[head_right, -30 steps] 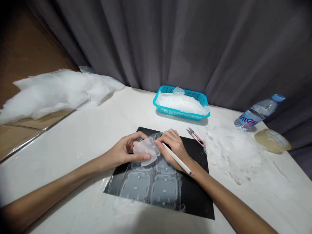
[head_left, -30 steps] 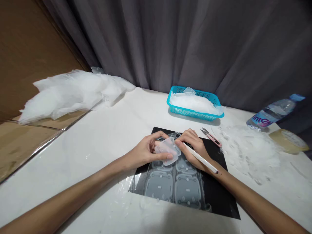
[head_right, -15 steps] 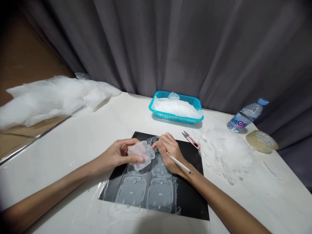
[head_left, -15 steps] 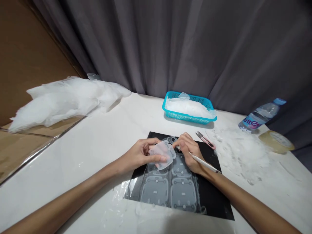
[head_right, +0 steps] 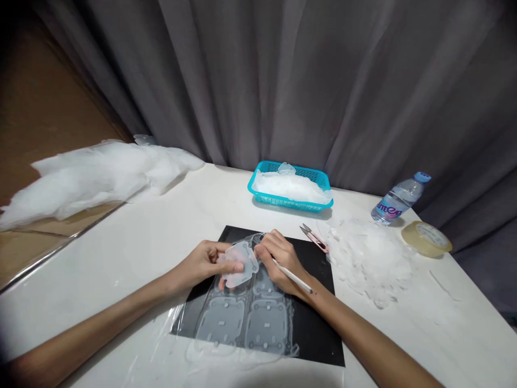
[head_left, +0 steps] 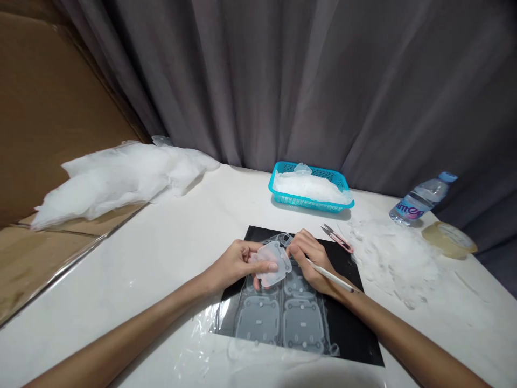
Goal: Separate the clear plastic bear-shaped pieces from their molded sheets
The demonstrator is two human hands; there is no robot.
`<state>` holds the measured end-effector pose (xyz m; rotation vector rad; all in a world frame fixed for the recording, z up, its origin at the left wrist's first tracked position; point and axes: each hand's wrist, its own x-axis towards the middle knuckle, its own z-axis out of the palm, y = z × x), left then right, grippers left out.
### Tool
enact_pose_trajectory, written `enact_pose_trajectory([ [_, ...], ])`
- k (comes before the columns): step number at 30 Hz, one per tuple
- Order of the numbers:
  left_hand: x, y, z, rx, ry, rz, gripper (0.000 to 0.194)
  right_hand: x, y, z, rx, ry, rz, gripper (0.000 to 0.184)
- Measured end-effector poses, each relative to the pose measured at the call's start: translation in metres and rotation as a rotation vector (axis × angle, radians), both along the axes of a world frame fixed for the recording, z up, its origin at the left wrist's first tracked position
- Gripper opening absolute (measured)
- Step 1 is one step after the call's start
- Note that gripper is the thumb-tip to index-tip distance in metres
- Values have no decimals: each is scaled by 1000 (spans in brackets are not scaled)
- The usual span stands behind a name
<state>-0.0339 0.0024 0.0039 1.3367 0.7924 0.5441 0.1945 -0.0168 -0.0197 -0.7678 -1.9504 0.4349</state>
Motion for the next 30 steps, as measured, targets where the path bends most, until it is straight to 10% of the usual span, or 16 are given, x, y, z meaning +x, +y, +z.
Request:
enact_pose_trajectory([
  [30,-1,0,-3,131,59,-28,30,4,-6,-5,4,-52,-46,15],
])
